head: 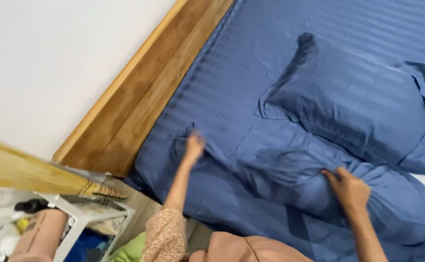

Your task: The person folds a teal pillowcase flat on the bed and sets it with a folded stack. They then take a blue cylindrical pillow and work a blue pillowcase over it, pulling and adjusting the fabric until the pillow is covered.

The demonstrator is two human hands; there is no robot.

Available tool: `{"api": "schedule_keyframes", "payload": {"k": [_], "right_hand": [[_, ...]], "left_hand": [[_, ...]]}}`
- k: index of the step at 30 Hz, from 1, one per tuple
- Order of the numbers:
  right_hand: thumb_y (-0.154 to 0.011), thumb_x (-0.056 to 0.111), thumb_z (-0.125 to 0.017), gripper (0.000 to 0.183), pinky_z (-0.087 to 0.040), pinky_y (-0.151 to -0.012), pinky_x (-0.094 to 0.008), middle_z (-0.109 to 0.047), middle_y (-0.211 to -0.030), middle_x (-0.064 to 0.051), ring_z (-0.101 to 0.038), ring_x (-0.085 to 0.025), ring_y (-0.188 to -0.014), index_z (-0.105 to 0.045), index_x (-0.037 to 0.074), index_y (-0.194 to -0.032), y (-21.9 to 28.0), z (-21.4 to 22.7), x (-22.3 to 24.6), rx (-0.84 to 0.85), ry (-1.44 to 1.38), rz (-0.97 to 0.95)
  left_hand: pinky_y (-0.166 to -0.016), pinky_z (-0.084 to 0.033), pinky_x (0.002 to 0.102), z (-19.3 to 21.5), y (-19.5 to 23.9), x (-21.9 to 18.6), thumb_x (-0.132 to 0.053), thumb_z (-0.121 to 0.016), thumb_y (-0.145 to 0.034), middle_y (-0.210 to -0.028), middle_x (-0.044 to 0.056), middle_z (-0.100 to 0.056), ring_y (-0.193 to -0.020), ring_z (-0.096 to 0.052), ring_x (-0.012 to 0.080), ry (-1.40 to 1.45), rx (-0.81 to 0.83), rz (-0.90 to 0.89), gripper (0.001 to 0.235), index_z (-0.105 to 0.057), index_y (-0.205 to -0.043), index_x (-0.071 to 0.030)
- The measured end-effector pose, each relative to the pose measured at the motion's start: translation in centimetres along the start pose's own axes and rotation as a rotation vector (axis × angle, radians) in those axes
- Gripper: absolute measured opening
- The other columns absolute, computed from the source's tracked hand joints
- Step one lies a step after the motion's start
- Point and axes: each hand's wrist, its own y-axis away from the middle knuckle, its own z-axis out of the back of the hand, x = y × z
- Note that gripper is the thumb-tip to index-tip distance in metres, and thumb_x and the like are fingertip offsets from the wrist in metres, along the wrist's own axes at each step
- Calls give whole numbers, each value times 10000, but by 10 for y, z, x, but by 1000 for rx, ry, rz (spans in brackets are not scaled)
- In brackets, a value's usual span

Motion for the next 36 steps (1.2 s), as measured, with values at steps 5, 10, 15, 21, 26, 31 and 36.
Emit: {"api": "schedule_keyframes", "payload": {"k": [5, 10, 15, 21, 26, 31, 36], "right_hand": [[-1036, 632, -711, 565, -464, -584, -468, -642, -714, -161, -629, -415, -678, -621, 107, -848, -9, 39, -23, -218, -60, -154], [-1004, 617, -701, 546, -470, -615, -523, -656, -737, -195, -643, -440, -694, -652, 91, -867, -29, 61, 54, -186, -116, -160], [-913, 624, -634, 477, -512, -532, -495, -700, -682, -154, -702, -378, -637, -675, 150, -875, -13, -22, 134, 140, -44, -8], [-876, 582, -666, 446, -527, -523, -480, -708, -667, -136, -710, -364, -641, -664, 137, -899, -6, 13, 130, 191, -189, 31], [-892, 421, -703, 306, -544, -642, -448, -731, -816, -103, -720, -334, -798, -654, 120, -902, 17, 42, 33, 72, -535, 117], [-840, 472, -743, 470, -455, -954, -546, -643, -1277, -109, -597, -337, -1196, -666, 190, -1208, 72, 62, -162, -16, -272, 31], [-646, 610, -760, 794, -324, -1009, -666, -561, -1449, -91, -504, -303, -1359, -596, 259, -1339, 142, 75, -311, -9, 83, 39]], "left_hand": [[-924, -554, 468, 116, -42, 53, -201, -661, -951, -1146, 9, -572, -980, -642, 181, 1271, -443, 345, 482, -411, -1362, -180], [-892, -532, 567, 55, 10, 87, -302, -524, -1015, -1115, 158, -419, -989, -569, 379, 1571, -105, 549, 325, -312, -1144, -92], [-907, -576, 503, 7, 71, 39, -398, -573, -996, -1293, 175, -645, -1071, -693, 324, 1052, -102, 791, 516, -463, -1400, -97], [-821, -559, 464, -37, 70, -56, -428, -597, -960, -1290, 122, -642, -1020, -688, 266, 628, 122, 646, 531, -476, -1392, -143], [-844, -561, 424, -74, 109, -203, -230, -709, -956, -1210, 183, -597, -977, -660, 327, 64, -232, -213, 382, -580, -1267, -49], [-726, -547, 379, -139, 205, -302, -147, -668, -1001, -889, 91, -661, -801, -683, 289, 116, -40, -306, 108, -650, -946, -57], [-689, -568, 392, -246, 304, -393, -186, -695, -965, -880, 106, -706, -800, -724, 307, 190, 67, -310, 130, -677, -938, -60]]}}
